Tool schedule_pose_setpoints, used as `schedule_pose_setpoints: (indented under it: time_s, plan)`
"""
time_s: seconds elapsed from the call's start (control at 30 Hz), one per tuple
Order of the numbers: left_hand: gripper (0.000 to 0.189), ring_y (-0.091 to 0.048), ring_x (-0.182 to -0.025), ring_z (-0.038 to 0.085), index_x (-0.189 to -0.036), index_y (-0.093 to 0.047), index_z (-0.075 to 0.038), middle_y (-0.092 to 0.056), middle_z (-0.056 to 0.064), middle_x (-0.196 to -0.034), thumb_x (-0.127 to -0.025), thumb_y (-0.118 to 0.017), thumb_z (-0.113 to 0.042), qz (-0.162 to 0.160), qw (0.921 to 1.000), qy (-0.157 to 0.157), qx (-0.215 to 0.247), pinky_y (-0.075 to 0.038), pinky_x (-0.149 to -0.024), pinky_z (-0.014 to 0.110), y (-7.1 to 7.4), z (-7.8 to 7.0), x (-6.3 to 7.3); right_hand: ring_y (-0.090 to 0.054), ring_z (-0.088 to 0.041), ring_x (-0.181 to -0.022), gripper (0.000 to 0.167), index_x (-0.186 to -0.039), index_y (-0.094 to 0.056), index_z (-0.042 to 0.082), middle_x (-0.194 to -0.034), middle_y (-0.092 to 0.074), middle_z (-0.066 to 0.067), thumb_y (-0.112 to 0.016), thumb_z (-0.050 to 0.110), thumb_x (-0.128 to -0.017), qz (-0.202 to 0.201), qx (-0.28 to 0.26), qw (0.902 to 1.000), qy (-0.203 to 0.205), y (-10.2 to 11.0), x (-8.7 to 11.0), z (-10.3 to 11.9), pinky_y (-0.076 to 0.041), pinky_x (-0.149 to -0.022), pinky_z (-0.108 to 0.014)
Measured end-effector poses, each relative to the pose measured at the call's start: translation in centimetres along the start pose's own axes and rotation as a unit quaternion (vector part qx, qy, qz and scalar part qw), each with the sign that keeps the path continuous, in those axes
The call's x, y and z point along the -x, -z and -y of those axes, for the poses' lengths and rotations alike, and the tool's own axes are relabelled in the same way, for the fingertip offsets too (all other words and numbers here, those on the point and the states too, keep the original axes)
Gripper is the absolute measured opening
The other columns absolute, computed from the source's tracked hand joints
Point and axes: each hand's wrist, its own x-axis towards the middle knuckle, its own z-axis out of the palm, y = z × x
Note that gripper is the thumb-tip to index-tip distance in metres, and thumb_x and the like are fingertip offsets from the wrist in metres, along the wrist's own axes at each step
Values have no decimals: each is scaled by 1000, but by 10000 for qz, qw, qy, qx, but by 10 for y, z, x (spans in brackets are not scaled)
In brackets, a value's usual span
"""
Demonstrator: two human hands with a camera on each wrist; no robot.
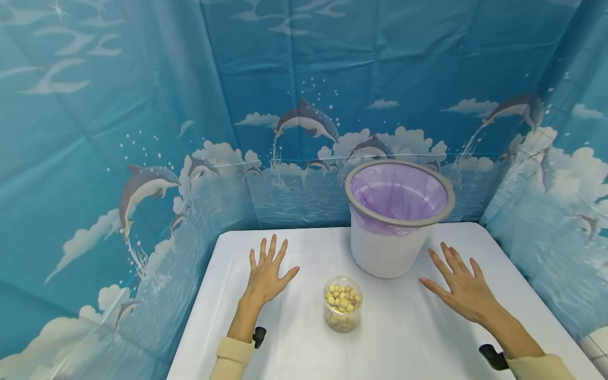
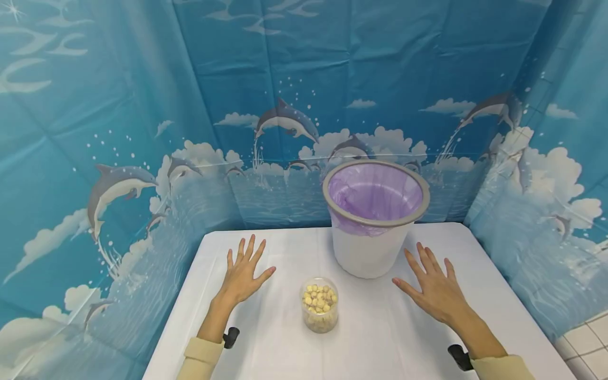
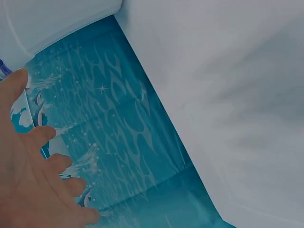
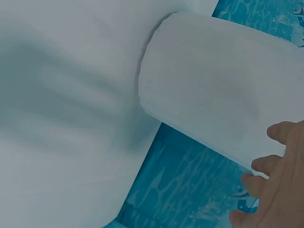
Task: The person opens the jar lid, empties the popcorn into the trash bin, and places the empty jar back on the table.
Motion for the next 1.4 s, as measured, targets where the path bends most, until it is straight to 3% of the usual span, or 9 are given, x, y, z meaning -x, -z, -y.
schedule_pose_setpoints:
  time_s: [0.17, 0.3, 0.5, 0.63, 0.8, 0.93, 1.07, 1.23, 1.4]
  plan:
    - [85, 2, -162, 40, -166, -23, -24, -6, 12, -176, -98, -54, -65, 133, 9997, 21, 200, 2, -124, 74, 3, -1, -1, -15, -48, -158, 87, -164, -25, 7, -172, -11, -25, -56, 58, -100, -98, 11, 9998, 173, -1, -3, 16, -4, -118, -79]
    - [97, 3, -162, 42, -167, -19, -24, -3, 14, -175, -92, -66, -63, 614, 9951, -214, 745, 1, -122, 77, 1, -2, 4, -26, -51, -153, 89, -162, -31, 7, -167, -25, -30, -59, 60, -98, -10, 91, 9994, 340, -3, 0, 50, -14, -117, -78]
    - [134, 5, -161, 43, -168, -5, -25, 3, 19, -174, -71, -93, -50, 1714, 9650, -532, 1914, 1, -123, 76, -28, -15, 15, -37, -47, -149, 88, -157, -42, 8, -163, -36, -27, -63, 65, -93, -134, 262, 9939, 1065, -30, -2, 121, -27, -117, -72]
    - [144, 3, -162, 41, -168, 4, -27, 4, 13, -175, -66, -98, -40, 1847, 9454, -409, 2653, -3, -124, 74, -64, -30, 28, -34, -47, -152, 92, -159, -40, 8, -166, -29, -28, -61, 68, -92, -73, 47, 9914, 1307, -62, -15, 159, -28, -117, -74]
    - [146, 6, -160, 46, -167, 7, -22, 9, 13, -175, -66, -99, -31, 1514, 9195, -390, 3607, 0, -119, 79, -103, -46, 44, -28, -50, -154, 91, -161, -35, 10, -166, -23, -32, -58, 68, -95, 165, -243, 9937, 1082, -96, -27, 191, -26, -116, -78]
    - [142, 8, -157, 54, -167, 8, -16, 11, 25, -172, -69, -95, -31, 1240, 9132, -542, 3843, 5, -111, 86, -123, -52, 53, -35, -50, -150, 86, -158, -41, 9, -162, -32, -33, -61, 65, -95, -321, 2, 9941, 1036, -119, -26, 199, -32, -112, -77]
    - [137, -2, -155, 58, -166, 6, -10, 4, 29, -171, -73, -92, -33, 895, 9239, -551, 3679, 2, -106, 91, -137, -58, 57, -42, -53, -143, 79, -153, -45, 6, -156, -40, -35, -64, 55, -95, -1121, 266, 9873, 1092, -141, -24, 199, -39, -106, -77]
    - [116, -29, -151, 53, -163, -3, -3, -16, 24, -170, -85, -80, -40, 82, 9490, -497, 3112, -15, -108, 89, -146, -75, 50, -58, -57, -118, 67, -141, -56, -1, -134, -54, -39, -66, 45, -94, -2139, 611, 9682, 1140, -153, -35, 199, -54, -86, -67]
    - [88, -57, -133, 36, -156, -26, -1, -46, 20, -152, -89, -77, -28, -1100, 9509, -494, 2849, -49, -110, 57, -145, -87, 47, -61, -51, -108, 57, -135, -63, 1, -123, -61, -33, -66, 43, -96, -2032, 31, 9767, 683, -142, -38, 207, -54, -78, -56]
